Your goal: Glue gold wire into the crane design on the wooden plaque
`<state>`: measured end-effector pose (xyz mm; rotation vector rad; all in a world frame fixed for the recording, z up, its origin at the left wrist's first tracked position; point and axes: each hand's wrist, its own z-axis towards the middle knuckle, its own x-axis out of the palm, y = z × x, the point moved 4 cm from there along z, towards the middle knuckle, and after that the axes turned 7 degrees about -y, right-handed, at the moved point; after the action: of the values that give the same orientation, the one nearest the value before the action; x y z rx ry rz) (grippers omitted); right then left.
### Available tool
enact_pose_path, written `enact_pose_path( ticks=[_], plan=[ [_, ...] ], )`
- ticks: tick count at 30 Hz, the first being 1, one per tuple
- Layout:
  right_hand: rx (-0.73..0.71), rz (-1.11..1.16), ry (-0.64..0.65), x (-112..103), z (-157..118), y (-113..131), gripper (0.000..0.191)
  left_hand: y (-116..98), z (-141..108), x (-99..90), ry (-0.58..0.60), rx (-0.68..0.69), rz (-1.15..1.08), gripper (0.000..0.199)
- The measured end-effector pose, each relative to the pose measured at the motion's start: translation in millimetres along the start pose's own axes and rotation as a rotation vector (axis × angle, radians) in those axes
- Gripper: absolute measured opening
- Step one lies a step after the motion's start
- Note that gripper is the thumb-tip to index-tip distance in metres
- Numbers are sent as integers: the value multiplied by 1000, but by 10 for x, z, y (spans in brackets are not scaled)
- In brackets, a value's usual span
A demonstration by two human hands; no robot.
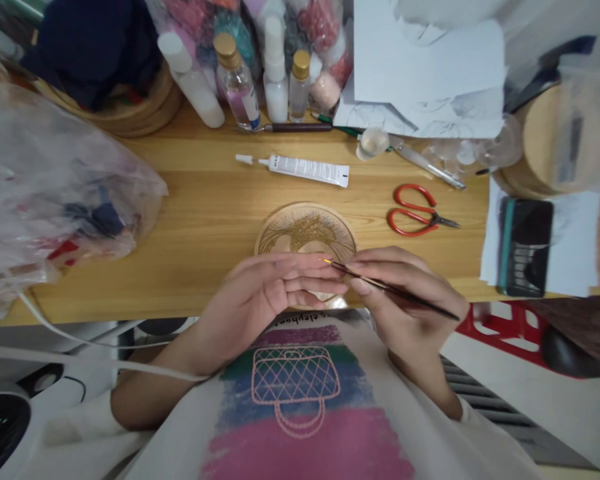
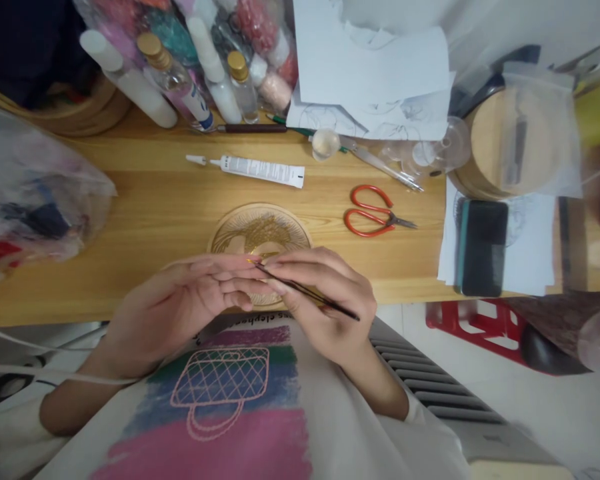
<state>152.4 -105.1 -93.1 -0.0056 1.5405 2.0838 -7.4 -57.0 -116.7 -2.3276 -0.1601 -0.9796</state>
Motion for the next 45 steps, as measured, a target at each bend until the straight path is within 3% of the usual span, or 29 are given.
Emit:
enact_pose_path(
  ticks=[8,24,31,36,40,45],
  plan=[
    [178,187,-29,24,6,-144,13,-15,-31,2,-26,6,109,22],
    [159,113,0,11,-10,-162,8,16,6,-26,-60,-39,93,21],
    [-13,-3,11,-10,11,-40,18,16,19,-28,-16,-70,83,26],
    [-240,-177,163,-83,34,128,26,23,28,-20,77,-65,-8,27],
    [-332,-242,272,-114,76,188,30,32,35,-25,98,-51,-48,30],
    [-348,-192,188,-116,63,168,32,37,52,-32,100,-45,-33,29]
  ],
)
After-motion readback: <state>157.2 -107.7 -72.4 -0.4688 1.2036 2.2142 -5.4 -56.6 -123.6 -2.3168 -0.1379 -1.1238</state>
